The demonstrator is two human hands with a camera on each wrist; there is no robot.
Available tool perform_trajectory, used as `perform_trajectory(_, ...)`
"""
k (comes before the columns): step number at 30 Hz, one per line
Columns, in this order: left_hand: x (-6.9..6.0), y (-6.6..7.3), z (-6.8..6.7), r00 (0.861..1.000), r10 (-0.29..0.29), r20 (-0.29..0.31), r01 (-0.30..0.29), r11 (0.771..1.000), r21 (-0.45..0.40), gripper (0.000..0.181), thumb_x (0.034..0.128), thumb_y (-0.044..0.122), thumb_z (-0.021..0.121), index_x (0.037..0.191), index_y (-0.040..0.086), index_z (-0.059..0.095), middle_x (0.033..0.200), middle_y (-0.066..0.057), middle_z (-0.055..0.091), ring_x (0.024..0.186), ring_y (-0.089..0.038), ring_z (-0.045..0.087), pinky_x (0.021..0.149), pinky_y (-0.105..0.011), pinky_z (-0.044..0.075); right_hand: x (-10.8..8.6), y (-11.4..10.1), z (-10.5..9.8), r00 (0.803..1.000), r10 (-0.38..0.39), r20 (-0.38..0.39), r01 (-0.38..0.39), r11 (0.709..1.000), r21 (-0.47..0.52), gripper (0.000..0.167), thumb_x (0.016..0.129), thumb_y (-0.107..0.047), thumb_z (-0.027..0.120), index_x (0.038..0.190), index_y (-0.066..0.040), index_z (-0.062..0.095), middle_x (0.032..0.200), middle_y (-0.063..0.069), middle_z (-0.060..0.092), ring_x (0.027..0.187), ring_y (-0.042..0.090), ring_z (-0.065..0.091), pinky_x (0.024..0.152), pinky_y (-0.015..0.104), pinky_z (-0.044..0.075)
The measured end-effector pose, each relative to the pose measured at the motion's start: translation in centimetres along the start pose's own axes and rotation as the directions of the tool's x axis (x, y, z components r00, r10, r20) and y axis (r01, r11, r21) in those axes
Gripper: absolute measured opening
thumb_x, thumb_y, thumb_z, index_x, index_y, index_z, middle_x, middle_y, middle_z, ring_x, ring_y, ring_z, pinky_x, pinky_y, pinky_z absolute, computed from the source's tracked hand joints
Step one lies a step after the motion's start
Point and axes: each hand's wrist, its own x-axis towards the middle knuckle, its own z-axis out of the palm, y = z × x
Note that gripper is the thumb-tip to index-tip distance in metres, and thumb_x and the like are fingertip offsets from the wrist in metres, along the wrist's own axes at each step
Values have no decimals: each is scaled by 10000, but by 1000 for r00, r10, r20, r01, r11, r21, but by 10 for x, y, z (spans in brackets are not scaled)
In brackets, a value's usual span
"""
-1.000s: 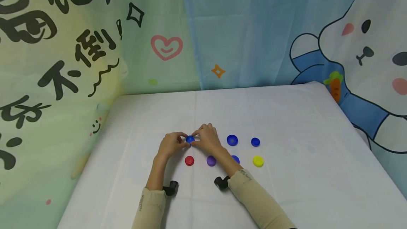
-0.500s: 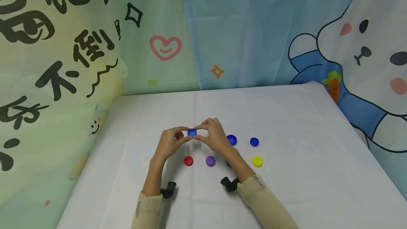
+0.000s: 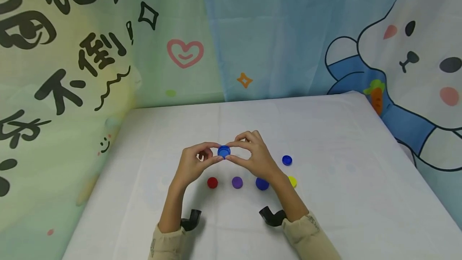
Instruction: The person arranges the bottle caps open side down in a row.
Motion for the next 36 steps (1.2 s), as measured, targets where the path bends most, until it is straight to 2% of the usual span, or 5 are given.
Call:
perform_trajectory(5,-1,17,-1,999,-37,30,38,999,-27,247,777,115,748,1006,51,681,640,-9,521,594,-150,460,538,-267,387,-4,-3,-3,1000,-7,-18,7,1000,-10,296,746,-298,777,993,-143,728,978,-33,521,904,131,364,714,321,370)
perform_trajectory(10,-5,8,6,992,-111,54,115,991,-65,257,838,171,693,1078,83,670,691,-9,562,611,-157,467,541,-269,382,-9,-2,-6,1000,-8,-23,7,1000,-26,302,728,-300,791,986,-154,731,979,-39,523,902,124,360,711,317,361)
perform_trajectory(20,-10,8,13,920,-331,209,374,902,-217,285,899,341,599,975,83,694,709,-76,540,615,-152,452,497,-230,323,-18,1,-7,1000,-19,-19,18,998,-55,328,709,-297,806,996,-157,731,983,-19,536,891,130,368,698,311,371)
perform_trajectory(30,-6,9,17,888,-404,219,448,867,-217,235,891,231,628,953,18,704,679,-32,523,630,-154,446,508,-225,321,-20,3,-5,1000,-14,-5,14,997,-73,332,710,-296,805,1004,-160,729,988,-11,534,893,133,370,700,308,371)
perform_trajectory(36,-3,34,10,890,-392,231,438,877,-198,214,902,176,611,946,-19,689,680,-37,513,633,-135,445,532,-227,342,-22,4,-5,1000,-4,-5,4,997,-78,328,713,-278,804,1004,-146,728,975,0,538,894,139,381,703,311,380)
